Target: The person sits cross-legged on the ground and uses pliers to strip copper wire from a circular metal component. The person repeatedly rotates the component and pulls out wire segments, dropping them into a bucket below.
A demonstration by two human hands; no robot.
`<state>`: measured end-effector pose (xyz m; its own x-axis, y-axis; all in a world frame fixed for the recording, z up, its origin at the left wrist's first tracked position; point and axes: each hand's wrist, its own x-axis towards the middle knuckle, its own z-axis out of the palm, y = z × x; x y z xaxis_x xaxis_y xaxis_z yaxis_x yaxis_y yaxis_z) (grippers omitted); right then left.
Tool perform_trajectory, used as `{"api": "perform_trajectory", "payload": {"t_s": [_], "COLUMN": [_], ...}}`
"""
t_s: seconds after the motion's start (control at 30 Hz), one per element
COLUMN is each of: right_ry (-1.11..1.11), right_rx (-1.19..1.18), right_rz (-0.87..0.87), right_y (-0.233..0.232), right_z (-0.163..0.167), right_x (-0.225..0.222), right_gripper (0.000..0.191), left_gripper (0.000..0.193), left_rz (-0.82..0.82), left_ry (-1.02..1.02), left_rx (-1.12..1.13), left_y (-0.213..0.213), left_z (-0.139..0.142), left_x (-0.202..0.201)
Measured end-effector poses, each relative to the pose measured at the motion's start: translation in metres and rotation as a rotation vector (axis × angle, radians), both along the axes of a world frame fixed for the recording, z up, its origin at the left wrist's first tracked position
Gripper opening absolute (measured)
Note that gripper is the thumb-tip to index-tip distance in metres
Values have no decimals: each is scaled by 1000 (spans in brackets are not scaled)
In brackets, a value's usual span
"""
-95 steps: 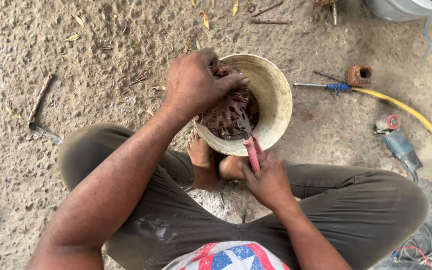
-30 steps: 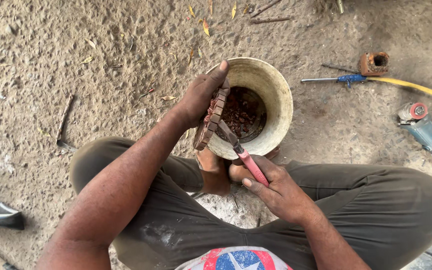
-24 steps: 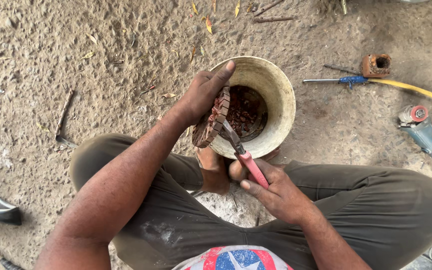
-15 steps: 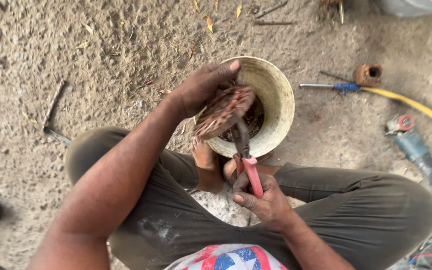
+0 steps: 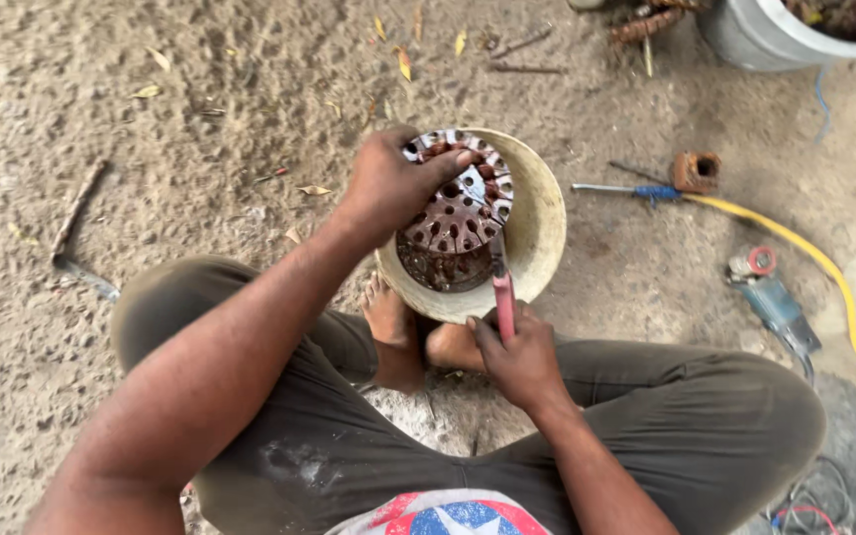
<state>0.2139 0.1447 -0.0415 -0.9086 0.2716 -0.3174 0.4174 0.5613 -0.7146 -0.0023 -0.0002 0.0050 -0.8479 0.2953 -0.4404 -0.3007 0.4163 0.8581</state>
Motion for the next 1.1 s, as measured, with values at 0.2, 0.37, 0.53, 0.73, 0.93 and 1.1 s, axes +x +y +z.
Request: {"api": "perform_trajectory", "payload": {"t_s": [0.2, 0.37, 0.53, 0.73, 0.93, 1.1], "right_ry": [-112, -300, -347, -404, -68, -197], "right_rx": [319, -188, -393, -415, -189, -263], "right_rz": [132, -81, -187, -190, 93, -3], "right_y": [9, 3, 21, 21, 25, 34], "right_z": [-10, -8, 8, 19, 24, 24], "right_x": [-1, 3, 3, 6, 5, 5], "right_gripper": [32, 32, 35, 28, 42, 49], "left_gripper": [31, 26, 36, 36, 35, 36], "left_rz": [-39, -399, -62, -17, -66, -90], "left_ry": [621, 866, 583, 457, 558, 418], "left_rx": [21, -180, -49, -28, -36, -52], "left_y": [-3, 9, -12, -19, -7, -4], "left_z": [1, -9, -11, -13, -17, -16], "left_x": [15, 15, -12, -10, -4, -5]}}
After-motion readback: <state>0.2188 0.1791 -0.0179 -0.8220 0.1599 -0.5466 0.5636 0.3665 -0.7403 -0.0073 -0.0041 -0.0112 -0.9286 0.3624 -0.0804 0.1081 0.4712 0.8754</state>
